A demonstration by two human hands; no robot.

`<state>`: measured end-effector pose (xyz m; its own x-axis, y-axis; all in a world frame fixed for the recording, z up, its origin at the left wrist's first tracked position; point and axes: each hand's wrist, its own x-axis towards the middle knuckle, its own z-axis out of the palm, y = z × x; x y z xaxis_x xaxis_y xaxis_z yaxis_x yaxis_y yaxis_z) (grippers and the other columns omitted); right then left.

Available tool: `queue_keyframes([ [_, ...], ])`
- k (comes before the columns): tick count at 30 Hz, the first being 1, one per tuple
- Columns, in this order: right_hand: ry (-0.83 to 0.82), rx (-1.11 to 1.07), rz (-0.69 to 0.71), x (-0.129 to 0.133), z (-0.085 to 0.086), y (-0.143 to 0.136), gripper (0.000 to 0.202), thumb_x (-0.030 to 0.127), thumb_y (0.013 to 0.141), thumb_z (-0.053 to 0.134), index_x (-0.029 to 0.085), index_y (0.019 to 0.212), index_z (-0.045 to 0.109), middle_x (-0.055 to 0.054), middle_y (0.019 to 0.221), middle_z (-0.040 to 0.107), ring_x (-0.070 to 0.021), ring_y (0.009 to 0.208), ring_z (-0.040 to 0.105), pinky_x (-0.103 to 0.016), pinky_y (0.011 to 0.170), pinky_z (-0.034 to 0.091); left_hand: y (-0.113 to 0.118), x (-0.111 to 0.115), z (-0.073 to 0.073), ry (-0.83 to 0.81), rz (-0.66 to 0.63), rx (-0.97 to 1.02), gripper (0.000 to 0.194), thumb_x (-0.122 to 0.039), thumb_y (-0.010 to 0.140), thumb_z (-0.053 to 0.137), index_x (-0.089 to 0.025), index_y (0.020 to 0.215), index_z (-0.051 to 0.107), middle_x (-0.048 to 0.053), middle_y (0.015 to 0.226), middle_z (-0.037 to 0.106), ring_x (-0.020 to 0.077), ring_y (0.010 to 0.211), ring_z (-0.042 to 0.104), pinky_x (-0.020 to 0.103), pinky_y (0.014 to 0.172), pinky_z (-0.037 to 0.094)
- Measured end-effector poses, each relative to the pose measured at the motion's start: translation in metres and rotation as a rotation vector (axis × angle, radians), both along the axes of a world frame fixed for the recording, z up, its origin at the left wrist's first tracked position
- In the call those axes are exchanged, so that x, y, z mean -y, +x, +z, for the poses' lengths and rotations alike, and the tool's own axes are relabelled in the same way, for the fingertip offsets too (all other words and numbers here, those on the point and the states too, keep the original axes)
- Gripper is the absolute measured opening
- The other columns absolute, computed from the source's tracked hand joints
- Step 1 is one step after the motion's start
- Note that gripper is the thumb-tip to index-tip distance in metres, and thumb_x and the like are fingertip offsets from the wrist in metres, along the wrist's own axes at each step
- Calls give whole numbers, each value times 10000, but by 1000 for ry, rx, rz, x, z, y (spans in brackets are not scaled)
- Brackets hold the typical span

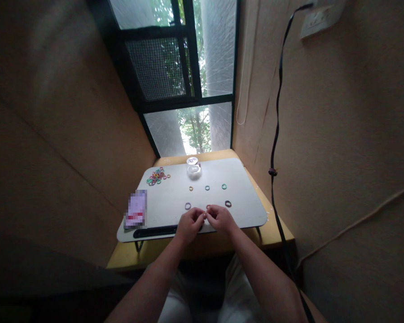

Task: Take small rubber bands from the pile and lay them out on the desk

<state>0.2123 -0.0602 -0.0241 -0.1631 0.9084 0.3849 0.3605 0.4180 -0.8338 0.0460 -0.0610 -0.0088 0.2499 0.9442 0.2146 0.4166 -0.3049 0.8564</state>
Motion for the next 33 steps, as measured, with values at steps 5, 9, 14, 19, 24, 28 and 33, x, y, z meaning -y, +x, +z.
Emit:
queue_keyframes([
  [5,-15,8,-19,2,4,-1,174,273,817,579,204,659,562,-11,675,642,-185,794,658,-307,816,505,0,0,1,-8,-6,8,223,-374,838,548,-185,843,665,2,674,657,122,597,562,239,585,409],
  [9,-31,-2,1,3,5,0,129,260,797,591,202,683,582,-28,720,671,-203,849,669,-319,850,503,0,0,1,-10,4,4,213,-371,835,549,-185,829,652,0,676,652,119,594,560,237,580,402],
  [14,-24,-17,25,3,4,1,77,209,755,566,201,681,586,-25,707,667,-216,854,677,-328,851,504,0,-1,0,-1,27,2,227,-396,835,553,-183,815,631,0,672,646,118,593,554,236,579,394],
  [19,-22,-9,16,1,2,1,80,218,762,559,199,687,583,-21,707,658,-204,811,676,-306,792,516,1,-1,0,-5,32,-7,244,-411,837,553,-180,808,627,2,664,639,119,589,551,239,573,388],
  [24,-39,18,-11,1,1,1,113,236,778,572,204,670,563,-18,686,650,-205,825,675,-295,781,514,1,0,0,-2,28,-15,231,-404,831,560,-182,805,618,-4,656,632,118,585,546,241,577,394],
  [28,-38,11,-34,1,1,1,107,233,787,567,206,684,561,-34,732,673,-213,878,672,-297,780,508,0,0,0,-1,7,6,232,-408,834,559,-184,804,609,-2,668,627,118,598,551,239,585,410],
  [33,-20,17,-49,1,0,0,123,229,792,569,207,674,542,-21,709,655,-198,827,668,-301,786,508,0,0,-1,-17,-33,55,200,-371,814,577,-174,812,610,16,735,652,122,643,586,231,603,441],
])
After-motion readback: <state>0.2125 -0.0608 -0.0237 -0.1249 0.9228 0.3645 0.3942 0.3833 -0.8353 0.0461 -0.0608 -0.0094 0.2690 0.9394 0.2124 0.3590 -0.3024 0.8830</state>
